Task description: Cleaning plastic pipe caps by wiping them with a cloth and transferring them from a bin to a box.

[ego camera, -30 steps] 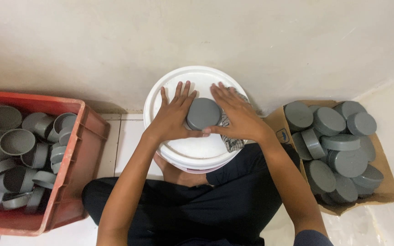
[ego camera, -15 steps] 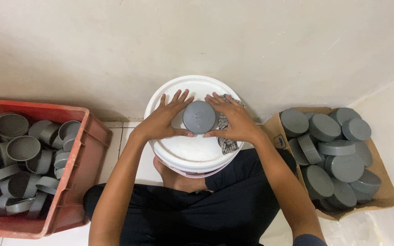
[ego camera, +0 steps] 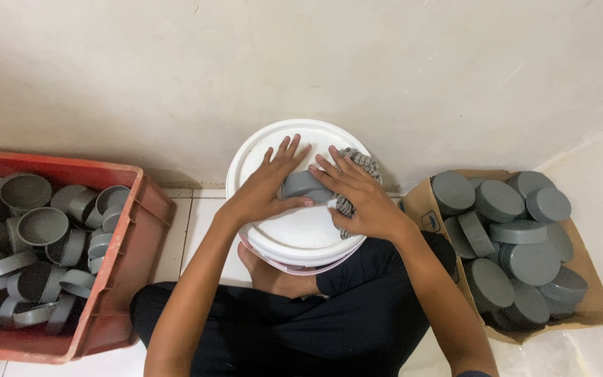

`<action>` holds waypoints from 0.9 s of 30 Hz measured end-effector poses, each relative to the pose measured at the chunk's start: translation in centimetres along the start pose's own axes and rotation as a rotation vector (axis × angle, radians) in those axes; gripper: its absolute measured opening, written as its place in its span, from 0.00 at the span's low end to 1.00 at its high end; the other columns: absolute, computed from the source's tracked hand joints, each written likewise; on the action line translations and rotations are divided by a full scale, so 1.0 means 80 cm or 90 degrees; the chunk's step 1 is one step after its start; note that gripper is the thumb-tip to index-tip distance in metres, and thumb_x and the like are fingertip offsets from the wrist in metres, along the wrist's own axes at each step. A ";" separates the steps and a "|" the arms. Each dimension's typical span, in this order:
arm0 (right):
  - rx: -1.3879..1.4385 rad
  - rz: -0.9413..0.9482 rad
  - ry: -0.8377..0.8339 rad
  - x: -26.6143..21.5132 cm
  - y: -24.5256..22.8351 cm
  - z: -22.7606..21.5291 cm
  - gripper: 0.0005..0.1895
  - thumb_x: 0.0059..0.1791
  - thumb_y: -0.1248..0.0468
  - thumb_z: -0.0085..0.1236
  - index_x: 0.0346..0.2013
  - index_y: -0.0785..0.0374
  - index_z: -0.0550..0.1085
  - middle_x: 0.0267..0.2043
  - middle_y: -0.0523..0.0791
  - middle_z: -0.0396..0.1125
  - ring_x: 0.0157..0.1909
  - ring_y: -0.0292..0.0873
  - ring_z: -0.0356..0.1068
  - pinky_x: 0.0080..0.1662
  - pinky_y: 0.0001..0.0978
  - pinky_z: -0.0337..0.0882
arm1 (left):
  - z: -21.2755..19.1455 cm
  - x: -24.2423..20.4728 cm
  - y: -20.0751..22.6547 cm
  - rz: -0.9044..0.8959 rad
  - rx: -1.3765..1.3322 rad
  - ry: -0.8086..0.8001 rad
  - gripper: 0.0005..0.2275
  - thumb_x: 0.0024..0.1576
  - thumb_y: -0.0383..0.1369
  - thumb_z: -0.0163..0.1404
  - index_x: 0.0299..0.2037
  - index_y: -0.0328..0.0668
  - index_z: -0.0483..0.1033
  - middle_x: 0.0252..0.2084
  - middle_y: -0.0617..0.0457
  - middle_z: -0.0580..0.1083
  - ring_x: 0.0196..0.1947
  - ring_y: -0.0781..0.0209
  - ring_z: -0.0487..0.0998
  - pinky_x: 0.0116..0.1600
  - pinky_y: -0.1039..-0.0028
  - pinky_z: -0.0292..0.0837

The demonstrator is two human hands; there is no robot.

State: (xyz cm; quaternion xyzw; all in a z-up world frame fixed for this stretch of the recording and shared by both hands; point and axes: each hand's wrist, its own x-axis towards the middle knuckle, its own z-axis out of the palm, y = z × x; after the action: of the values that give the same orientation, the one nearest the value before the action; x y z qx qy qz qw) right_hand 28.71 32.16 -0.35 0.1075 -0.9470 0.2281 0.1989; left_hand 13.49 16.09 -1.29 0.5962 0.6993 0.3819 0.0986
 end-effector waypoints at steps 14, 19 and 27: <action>0.047 0.350 0.221 0.007 -0.002 -0.002 0.11 0.48 0.64 0.51 0.44 0.63 0.74 0.46 0.50 0.69 0.55 0.49 0.63 0.59 0.42 0.58 | 0.007 0.004 0.001 -0.026 -0.092 0.023 0.38 0.44 0.43 0.59 0.65 0.48 0.52 0.67 0.46 0.49 0.68 0.48 0.44 0.67 0.54 0.33; 0.092 0.063 0.311 0.023 -0.039 -0.002 0.14 0.49 0.66 0.45 0.48 0.61 0.72 0.50 0.48 0.67 0.55 0.51 0.64 0.54 0.45 0.64 | 0.009 0.006 -0.004 -0.009 -0.098 0.007 0.38 0.45 0.42 0.58 0.64 0.44 0.52 0.67 0.45 0.48 0.68 0.47 0.42 0.67 0.52 0.34; 0.003 0.021 0.319 0.002 -0.049 0.019 0.11 0.44 0.71 0.54 0.40 0.59 0.76 0.45 0.48 0.70 0.52 0.51 0.66 0.55 0.43 0.66 | 0.013 0.007 -0.001 0.006 -0.060 -0.003 0.37 0.47 0.42 0.56 0.65 0.43 0.51 0.67 0.45 0.50 0.68 0.48 0.43 0.67 0.54 0.33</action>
State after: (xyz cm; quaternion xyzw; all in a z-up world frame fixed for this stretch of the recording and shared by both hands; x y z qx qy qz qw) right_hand 29.22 28.01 0.03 0.0328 -0.8694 0.2530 0.4232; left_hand 13.85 17.05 -1.85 0.5952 0.6776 0.4131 0.1264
